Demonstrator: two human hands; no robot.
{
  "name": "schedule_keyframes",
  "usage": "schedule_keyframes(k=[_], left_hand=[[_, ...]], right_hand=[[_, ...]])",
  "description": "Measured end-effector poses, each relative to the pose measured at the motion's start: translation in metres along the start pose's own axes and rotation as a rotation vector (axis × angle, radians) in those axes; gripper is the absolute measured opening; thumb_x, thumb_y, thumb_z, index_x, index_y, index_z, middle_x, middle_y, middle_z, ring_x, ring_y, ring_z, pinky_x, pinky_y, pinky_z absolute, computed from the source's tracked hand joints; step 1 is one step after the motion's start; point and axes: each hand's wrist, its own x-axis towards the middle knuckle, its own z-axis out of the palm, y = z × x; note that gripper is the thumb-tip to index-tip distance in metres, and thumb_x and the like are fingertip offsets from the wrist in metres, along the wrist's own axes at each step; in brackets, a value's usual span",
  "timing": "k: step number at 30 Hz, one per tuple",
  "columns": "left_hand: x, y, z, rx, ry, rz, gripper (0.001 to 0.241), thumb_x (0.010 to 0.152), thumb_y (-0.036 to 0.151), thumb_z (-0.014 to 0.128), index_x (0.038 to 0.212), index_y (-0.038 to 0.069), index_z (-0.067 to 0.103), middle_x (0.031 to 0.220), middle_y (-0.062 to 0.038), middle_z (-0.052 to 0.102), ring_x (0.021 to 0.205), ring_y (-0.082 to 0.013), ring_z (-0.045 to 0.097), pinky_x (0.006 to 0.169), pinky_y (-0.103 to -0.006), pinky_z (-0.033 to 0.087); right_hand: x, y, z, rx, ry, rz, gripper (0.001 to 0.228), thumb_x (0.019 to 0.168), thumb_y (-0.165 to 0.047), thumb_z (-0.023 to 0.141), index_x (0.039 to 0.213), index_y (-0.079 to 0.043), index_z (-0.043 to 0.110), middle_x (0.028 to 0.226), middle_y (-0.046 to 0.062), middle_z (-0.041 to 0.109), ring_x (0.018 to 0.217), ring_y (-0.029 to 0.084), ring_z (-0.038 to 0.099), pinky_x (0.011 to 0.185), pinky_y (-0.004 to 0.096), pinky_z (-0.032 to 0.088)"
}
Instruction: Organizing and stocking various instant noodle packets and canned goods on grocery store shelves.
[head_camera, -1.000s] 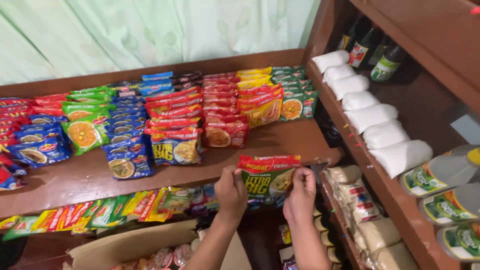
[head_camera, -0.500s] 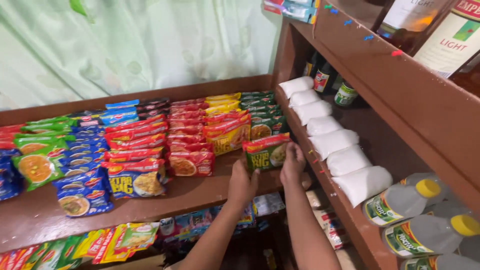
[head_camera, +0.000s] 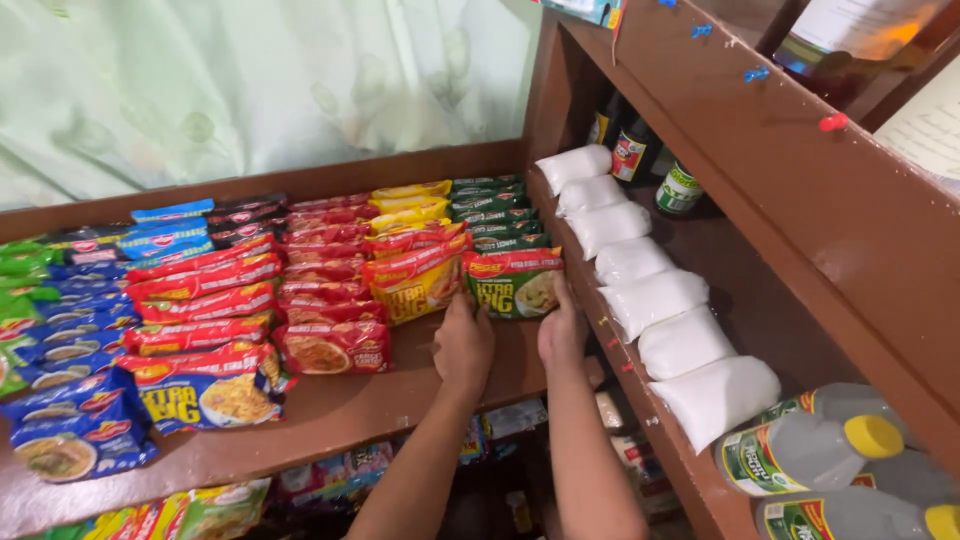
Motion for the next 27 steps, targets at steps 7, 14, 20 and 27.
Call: schedule_keyframes(k=[7,14,20,27], left_hand=[[0.016,-0.004,0.016,0.078,0.075,0.043,0.027,0.097,0.04,0.063,0.107,0.015,0.059,0.112,-0.012,0.072,0.089,-0.0441,0.069,0.075,-0.0581,0.053],[0.014,-0.001,0.008,0.015,0.139,0.077,0.034,0.091,0.041,0.068,0.107,0.013,0.058,0.107,-0.013,0.071,0.087,-0.0448,0.069,0.074,-0.0575,0.053],[0.014,-0.004,0.012,-0.01,0.171,0.053,0.028,0.097,0.041,0.063,0.107,0.015,0.061,0.11,-0.013,0.072,0.089,-0.0444,0.069,0.076,-0.0576,0.054],[0.013,-0.004,0.011,-0.017,0.203,0.041,0.033,0.093,0.042,0.066,0.101,0.01,0.059,0.099,-0.017,0.073,0.084,-0.045,0.069,0.072,-0.0563,0.054]], right_hand=[[-0.024,-0.012,0.037,-0.274,-0.141,-0.137,0.074,0.074,0.009,0.074,0.141,-0.001,0.047,0.135,0.006,0.059,0.126,0.019,0.056,0.11,0.035,0.043],[-0.028,-0.018,0.056,-0.314,-0.109,-0.148,0.055,0.084,0.002,0.075,0.134,-0.001,0.053,0.128,0.007,0.063,0.117,0.016,0.062,0.103,0.031,0.05],[-0.035,-0.025,0.062,-0.457,-0.08,-0.143,0.042,0.091,-0.018,0.079,0.123,0.0,0.06,0.114,0.005,0.068,0.103,0.014,0.063,0.092,0.029,0.051],[-0.038,-0.025,0.067,-0.664,0.03,-0.16,0.045,0.091,-0.029,0.078,0.122,0.0,0.062,0.111,0.006,0.072,0.099,0.014,0.065,0.089,0.03,0.053]])
